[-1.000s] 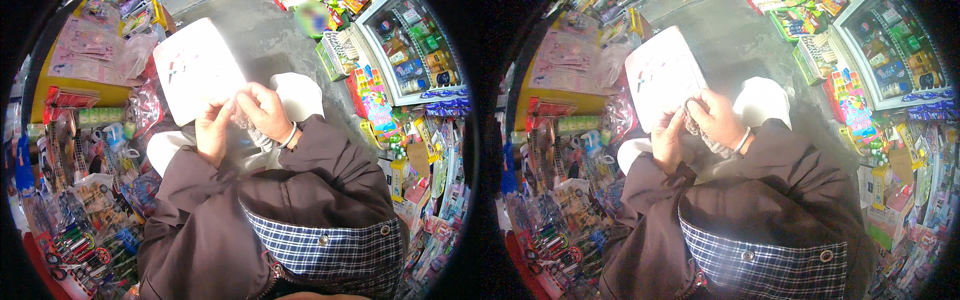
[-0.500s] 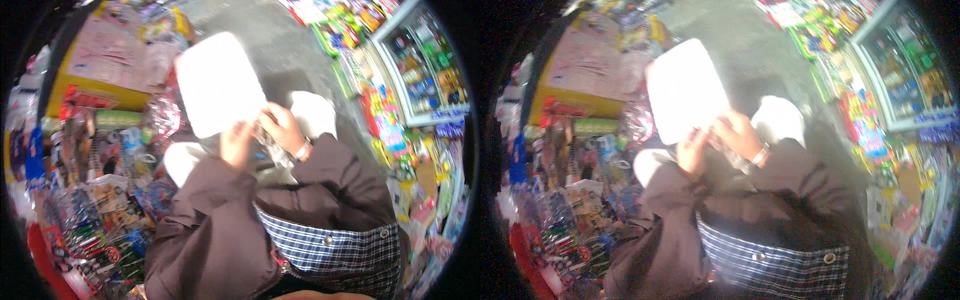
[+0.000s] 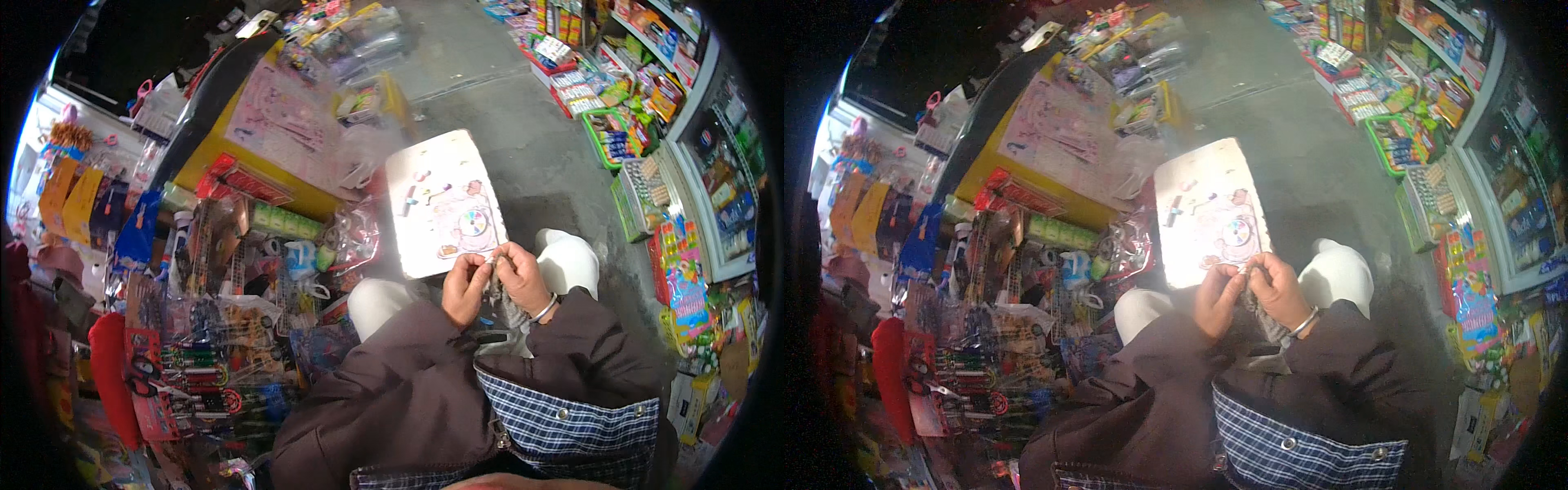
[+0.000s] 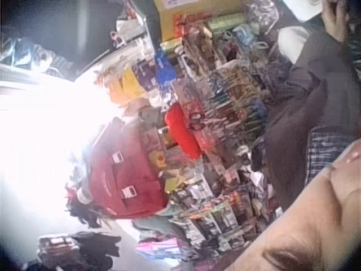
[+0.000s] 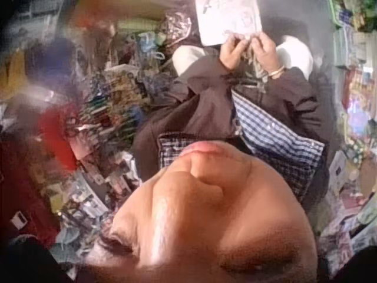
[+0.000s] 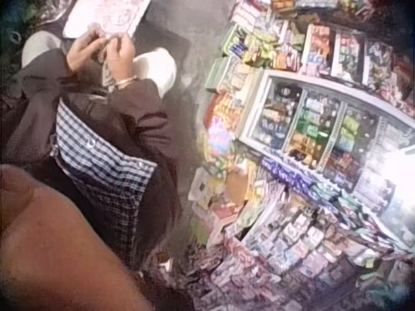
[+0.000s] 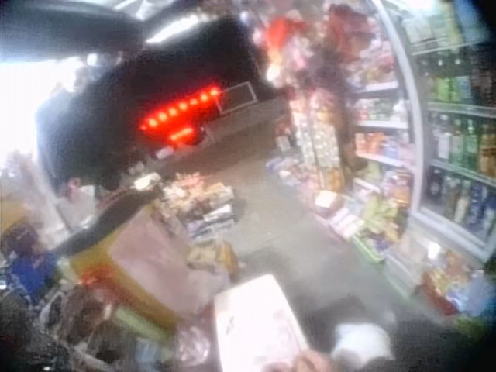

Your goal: The person assembles small keychains by attaching round charms to metal rings using a cloth to grip the components. They handle each piece individually, place assembled units into a clear plastic bag, and continue the process with additional charms and rings.

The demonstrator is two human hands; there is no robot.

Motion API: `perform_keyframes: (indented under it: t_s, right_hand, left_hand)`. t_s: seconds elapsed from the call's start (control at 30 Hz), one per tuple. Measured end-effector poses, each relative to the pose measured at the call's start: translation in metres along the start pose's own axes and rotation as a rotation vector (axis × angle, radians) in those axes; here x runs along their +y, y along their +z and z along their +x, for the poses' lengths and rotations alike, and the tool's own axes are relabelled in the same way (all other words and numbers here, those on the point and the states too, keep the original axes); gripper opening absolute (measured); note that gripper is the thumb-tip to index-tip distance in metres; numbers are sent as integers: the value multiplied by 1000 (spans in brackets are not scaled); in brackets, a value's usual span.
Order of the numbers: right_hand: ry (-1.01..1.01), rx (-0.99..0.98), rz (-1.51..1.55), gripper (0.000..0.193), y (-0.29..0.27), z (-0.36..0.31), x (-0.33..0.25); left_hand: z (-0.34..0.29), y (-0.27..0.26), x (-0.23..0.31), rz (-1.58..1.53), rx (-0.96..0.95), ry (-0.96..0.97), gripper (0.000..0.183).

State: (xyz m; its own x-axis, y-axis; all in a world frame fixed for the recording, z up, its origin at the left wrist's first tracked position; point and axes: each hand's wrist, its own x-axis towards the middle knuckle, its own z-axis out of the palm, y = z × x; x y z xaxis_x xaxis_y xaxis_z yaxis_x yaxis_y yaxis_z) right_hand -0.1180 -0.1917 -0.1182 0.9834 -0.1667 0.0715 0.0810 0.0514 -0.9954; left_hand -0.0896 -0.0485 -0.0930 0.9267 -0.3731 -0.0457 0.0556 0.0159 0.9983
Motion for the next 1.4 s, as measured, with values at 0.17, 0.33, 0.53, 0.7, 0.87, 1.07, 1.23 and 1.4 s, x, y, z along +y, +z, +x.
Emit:
perform_keyframes:
  t_s: [0.17, 0.33, 0.53, 0.7, 0.87, 1.07, 1.23, 1.4]
  right_hand:
    - [194, -16, 594, 14, -5, 2, -12]
    - [91, -57, 292, 12, -10, 3, -9]
    - [167, -46, 219, 15, -13, 4, -1]
    - [64, -37, 299, 16, -24, 10, -2]
    - [116, -59, 240, 15, -30, 9, -13]
    - [182, -66, 369, 18, -40, 13, -17]
    - [11, -15, 116, 24, -35, 13, -2]
    - [4, 57, 93, 16, -31, 10, 2]
  left_hand:
    - [4, 3, 11, -29, -55, -31, 13]
    - [9, 1, 21, 379, -40, 134, 16]
    - [11, 0, 16, 386, -41, 175, 15]
    - [21, 9, 12, 388, -30, 189, 17]
    - [24, 9, 18, 641, -146, 443, 21]
    - [30, 14, 11, 540, -170, 231, 26]
    - [29, 12, 5, 97, -50, -161, 30]
    - [31, 12, 11, 368, -99, -30, 25]
